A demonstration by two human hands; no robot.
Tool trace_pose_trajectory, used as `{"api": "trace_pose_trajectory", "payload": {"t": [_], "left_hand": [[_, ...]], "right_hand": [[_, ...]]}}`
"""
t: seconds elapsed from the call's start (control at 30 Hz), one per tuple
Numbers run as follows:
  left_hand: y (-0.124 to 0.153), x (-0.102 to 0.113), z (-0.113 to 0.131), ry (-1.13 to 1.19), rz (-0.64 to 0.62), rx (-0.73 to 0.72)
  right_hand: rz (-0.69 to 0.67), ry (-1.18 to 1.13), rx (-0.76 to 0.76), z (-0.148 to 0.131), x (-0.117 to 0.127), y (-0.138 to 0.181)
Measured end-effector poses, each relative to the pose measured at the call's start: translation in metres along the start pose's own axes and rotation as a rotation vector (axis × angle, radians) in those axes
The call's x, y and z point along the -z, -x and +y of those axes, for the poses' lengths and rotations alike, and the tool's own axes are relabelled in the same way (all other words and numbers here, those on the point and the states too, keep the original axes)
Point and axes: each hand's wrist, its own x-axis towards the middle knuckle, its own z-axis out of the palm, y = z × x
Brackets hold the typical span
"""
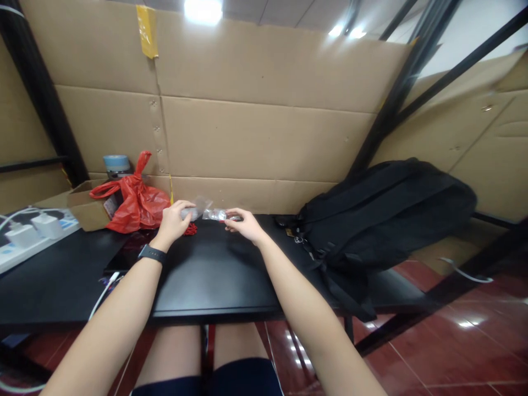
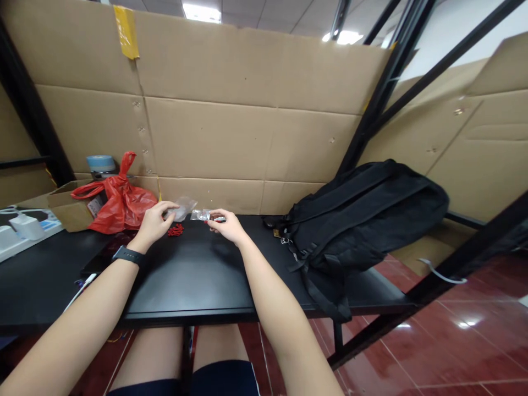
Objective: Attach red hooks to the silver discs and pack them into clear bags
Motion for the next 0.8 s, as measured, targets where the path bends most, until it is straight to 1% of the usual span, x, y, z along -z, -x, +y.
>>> {"api": "trace_pose_trajectory", "payload": {"t": [0.03, 0.1, 0.2, 0.27, 0.3, 0.4, 0.5, 0.67, 0.8], "left_hand": [[0.000, -0.001, 0.009, 0.057, -0.018, -0.040], [0.002, -0.009, 0.023, 0.114, -0.112, -0.091], [0.010, -0.026, 0.037, 0.070, -0.294, -0.088], [0.015, -0.035, 0.040, 0.027, -0.409, -0.088], [0.016, -0.039, 0.040, 0.014, -0.461, -0.097], [0.019, -0.042, 0.040, -0.017, -0.586, -0.138], [0.020, -0.042, 0.041, -0.098, -0.645, -0.147], [0.023, -0.042, 0.045, -0.233, -0.660, -0.113], [0.025, -0.043, 0.045, -0.287, -0.675, -0.080]], "right_hand": [[0.020, 0.019, 0.016, 0.000, 0.003, -0.001], [0.087, 0.105, 0.049, 0.000, 0.009, -0.003], [0.206, 0.338, 0.119, 0.002, 0.020, -0.005], [0.200, 0.466, 0.154, 0.002, 0.025, -0.004], [0.157, 0.503, 0.159, 0.001, 0.027, -0.003], [-0.062, 0.572, 0.141, -0.002, 0.026, 0.001], [-0.224, 0.686, 0.118, -0.009, 0.022, 0.006], [-0.355, 0.890, 0.046, -0.024, 0.020, 0.014], [-0.399, 1.017, -0.047, -0.032, 0.022, 0.019]]}}
